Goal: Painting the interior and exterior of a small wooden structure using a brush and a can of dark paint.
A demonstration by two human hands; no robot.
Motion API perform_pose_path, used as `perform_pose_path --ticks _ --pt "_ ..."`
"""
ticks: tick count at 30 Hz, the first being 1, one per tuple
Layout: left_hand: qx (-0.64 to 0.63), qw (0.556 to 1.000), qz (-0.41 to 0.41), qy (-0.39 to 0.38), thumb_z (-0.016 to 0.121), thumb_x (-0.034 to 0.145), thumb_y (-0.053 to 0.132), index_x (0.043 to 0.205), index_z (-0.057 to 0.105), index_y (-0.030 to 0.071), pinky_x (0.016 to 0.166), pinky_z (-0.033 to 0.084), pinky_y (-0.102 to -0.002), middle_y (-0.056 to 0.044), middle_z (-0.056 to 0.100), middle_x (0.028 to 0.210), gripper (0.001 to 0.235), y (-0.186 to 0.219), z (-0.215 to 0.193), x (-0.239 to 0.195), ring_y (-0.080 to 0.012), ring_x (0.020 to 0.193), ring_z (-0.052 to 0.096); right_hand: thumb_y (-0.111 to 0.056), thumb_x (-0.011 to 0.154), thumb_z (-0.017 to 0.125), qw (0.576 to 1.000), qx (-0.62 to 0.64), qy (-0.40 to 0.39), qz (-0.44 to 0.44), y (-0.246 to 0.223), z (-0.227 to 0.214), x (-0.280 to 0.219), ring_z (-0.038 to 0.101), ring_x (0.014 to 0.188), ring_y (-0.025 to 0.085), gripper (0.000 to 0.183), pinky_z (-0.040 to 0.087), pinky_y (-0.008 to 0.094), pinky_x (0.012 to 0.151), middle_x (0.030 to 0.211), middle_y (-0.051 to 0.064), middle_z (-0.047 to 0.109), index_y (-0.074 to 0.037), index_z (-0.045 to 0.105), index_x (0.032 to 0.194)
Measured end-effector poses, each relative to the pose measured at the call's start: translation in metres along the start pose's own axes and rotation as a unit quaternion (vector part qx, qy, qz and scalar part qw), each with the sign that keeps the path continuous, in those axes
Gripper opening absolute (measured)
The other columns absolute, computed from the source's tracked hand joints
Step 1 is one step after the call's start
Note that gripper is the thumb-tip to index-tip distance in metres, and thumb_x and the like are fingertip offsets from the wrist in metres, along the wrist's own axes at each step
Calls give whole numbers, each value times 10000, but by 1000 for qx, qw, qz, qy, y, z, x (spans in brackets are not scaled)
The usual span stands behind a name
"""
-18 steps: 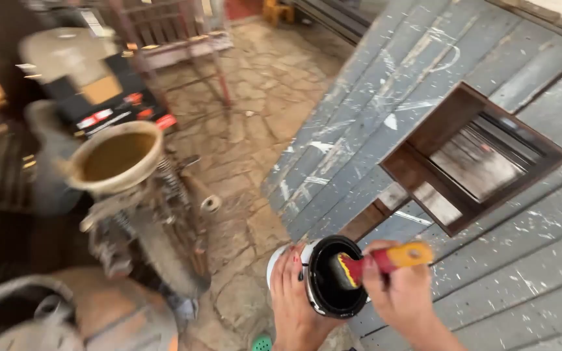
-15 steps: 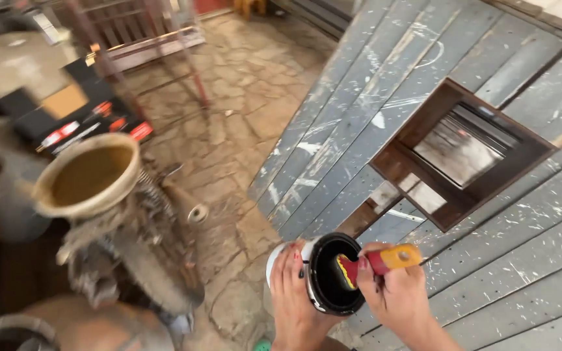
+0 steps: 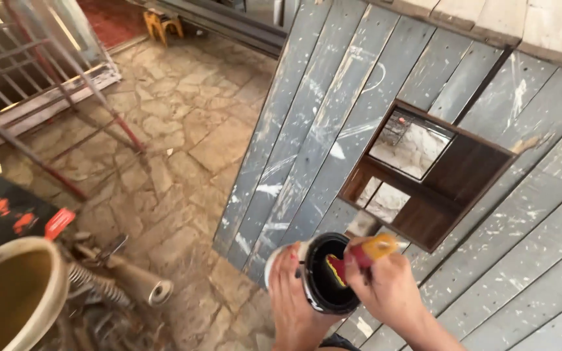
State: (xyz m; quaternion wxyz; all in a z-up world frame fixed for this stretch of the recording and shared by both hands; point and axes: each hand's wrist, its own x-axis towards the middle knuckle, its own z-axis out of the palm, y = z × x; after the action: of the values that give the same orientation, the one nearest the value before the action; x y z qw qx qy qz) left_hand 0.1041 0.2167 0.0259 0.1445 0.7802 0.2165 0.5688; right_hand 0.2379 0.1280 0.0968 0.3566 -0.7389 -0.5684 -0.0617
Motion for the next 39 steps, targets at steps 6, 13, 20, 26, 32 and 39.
perform_pose_path --ticks 6,13,20,26,32,39 --pt "-82 976 -182 -89 1074 316 392 1494 325 -12 1176 321 -596 -177 555 1459 1453 -48 37 16 -414 1397 482 -120 1066 401 946 193 227 124 60 0 51 478 410 72 235 373 185 316 634 12 567 -12 588 972" --pt "-140 966 -180 -122 1030 417 573 1591 207 32 1167 343 -618 -189 473 1556 1533 -97 87 51 -418 1468 413 -217 1031 499 703 415 413 404 92 28 97 311 374 98 252 234 257 385 481 31 392 -38 631 911" --pt "-257 957 -23 -134 1048 472 431 1558 238 -21 1147 440 -568 -221 555 1444 1429 -146 126 124 -421 1344 549 -86 789 656 716 169 392 552 135 66 86 318 496 86 256 267 260 472 621 -21 447 -138 510 993" --pt "-327 932 53 -147 950 682 545 1532 279 -13 1149 458 -563 -220 547 1441 1219 -187 143 173 -419 1320 570 -123 870 497 793 -120 425 420 54 55 148 531 602 181 185 375 316 528 759 55 574 -120 618 1009" --pt "-382 894 69 -226 916 701 600 1495 318 -45 1172 441 -573 -223 511 1483 1184 -223 152 185 -440 1358 540 -245 984 512 853 -212 341 332 18 91 161 680 632 141 213 502 263 629 759 21 694 -103 670 998" --pt "-405 879 116 -221 698 889 655 1474 316 -43 1151 469 -602 -261 509 1457 988 -235 150 193 -450 1326 564 -230 954 548 888 -239 177 351 8 122 196 678 634 225 182 534 360 642 756 46 717 -81 652 952"
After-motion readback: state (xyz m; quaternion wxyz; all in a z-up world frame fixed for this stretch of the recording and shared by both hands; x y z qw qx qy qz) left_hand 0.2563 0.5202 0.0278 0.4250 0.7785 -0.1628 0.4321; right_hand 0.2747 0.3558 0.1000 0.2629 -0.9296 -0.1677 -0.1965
